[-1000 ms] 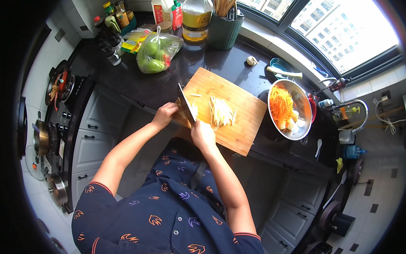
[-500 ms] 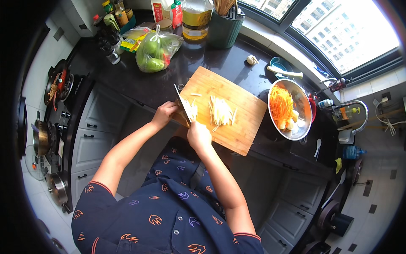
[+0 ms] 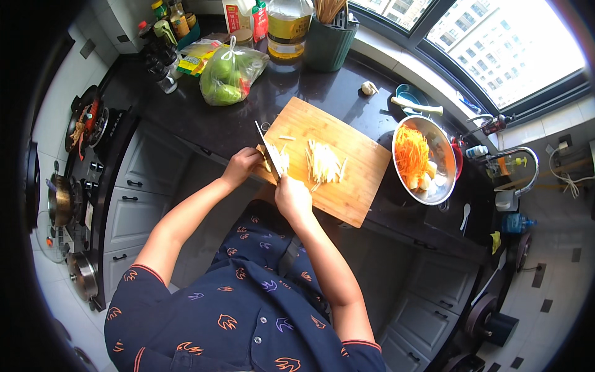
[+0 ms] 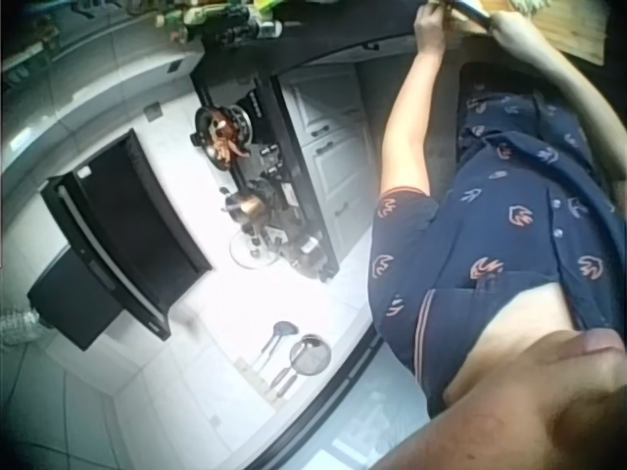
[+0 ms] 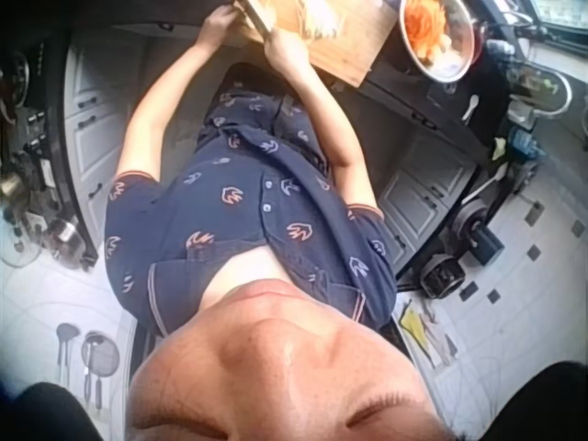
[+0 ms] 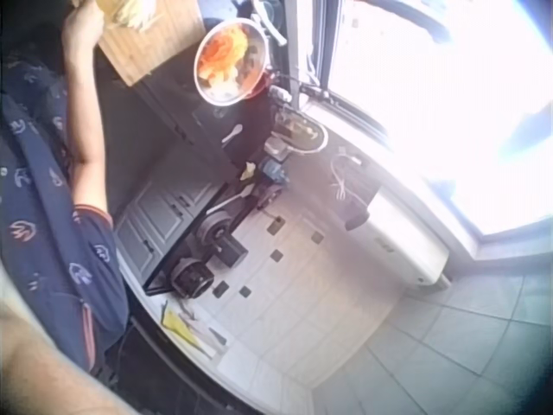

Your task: The person slices a white root vegetable into thin strips on a wooden cutting board using a cleaver. They transfer the sliced pieces into a metal bowl containing shredded carrots. The person then slices a round white vegetable into thin rounds on the same board.

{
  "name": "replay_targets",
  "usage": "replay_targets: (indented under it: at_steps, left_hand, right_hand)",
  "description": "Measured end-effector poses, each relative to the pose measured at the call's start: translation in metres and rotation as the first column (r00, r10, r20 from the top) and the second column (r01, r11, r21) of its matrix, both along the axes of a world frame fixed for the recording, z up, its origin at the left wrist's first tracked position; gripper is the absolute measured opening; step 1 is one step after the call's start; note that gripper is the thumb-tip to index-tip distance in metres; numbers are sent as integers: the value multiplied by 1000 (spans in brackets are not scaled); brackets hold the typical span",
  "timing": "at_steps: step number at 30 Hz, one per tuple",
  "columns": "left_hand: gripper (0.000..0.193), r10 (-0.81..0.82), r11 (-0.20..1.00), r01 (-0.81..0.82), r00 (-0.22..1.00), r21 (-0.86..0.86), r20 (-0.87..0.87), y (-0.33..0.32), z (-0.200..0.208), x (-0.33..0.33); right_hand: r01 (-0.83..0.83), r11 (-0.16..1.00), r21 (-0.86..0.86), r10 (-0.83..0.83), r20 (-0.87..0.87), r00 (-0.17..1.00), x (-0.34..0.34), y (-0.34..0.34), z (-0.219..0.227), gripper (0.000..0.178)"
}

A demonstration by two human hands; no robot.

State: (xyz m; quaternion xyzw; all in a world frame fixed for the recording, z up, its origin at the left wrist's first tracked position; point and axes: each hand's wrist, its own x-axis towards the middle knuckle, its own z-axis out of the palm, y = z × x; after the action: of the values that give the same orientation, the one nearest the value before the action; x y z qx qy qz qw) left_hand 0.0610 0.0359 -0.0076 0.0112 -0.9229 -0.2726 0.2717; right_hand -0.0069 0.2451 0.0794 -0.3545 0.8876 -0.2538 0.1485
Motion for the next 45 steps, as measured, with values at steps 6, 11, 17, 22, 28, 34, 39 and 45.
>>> replay_targets:
  at_steps: [6,11,17,22,28,34,39,45]
  left_hand:
    - [15,19,999,-19,1000,-25,0,2,0,2]
    - [17,10,999,-10,1000,-40,-20,1,-1,3]
    - [14,24,1000,-25,999,-9,-33,1,1,1]
    - [11,22,1000,-22,999,0,-31,1,0,2]
    - [12,33,999,-33,999,2,-36,2,2,2]
    - [14,29,1000,-29,999,-6,-23,0,1,3]
    - [13,39,999,-39,999,-10,1,0,0,5]
    - [14,44,998,-44,999,46,-3,1,-3,3]
  right_hand:
    - [31,996,81,-34,32,999,-1,-6,-22,22]
    - [39,998,-39,-38,21,999,-3,1,-26,23]
    - [19,998,-60,-21,-18,1000,-3,1,-8,22]
    - [-10,1000,-26,10,1,1000,-2,0,-6,22]
    - [16,997,71,-19,47,999,0,-4,-6,23]
    - [30,999,11,-31,53,998,-4,-3,-23,24]
    - [65,996,-64,-65,10,998,-3,0,-21,21]
    - [2,999,-42,-2,-3,1000,0,-1,-7,22]
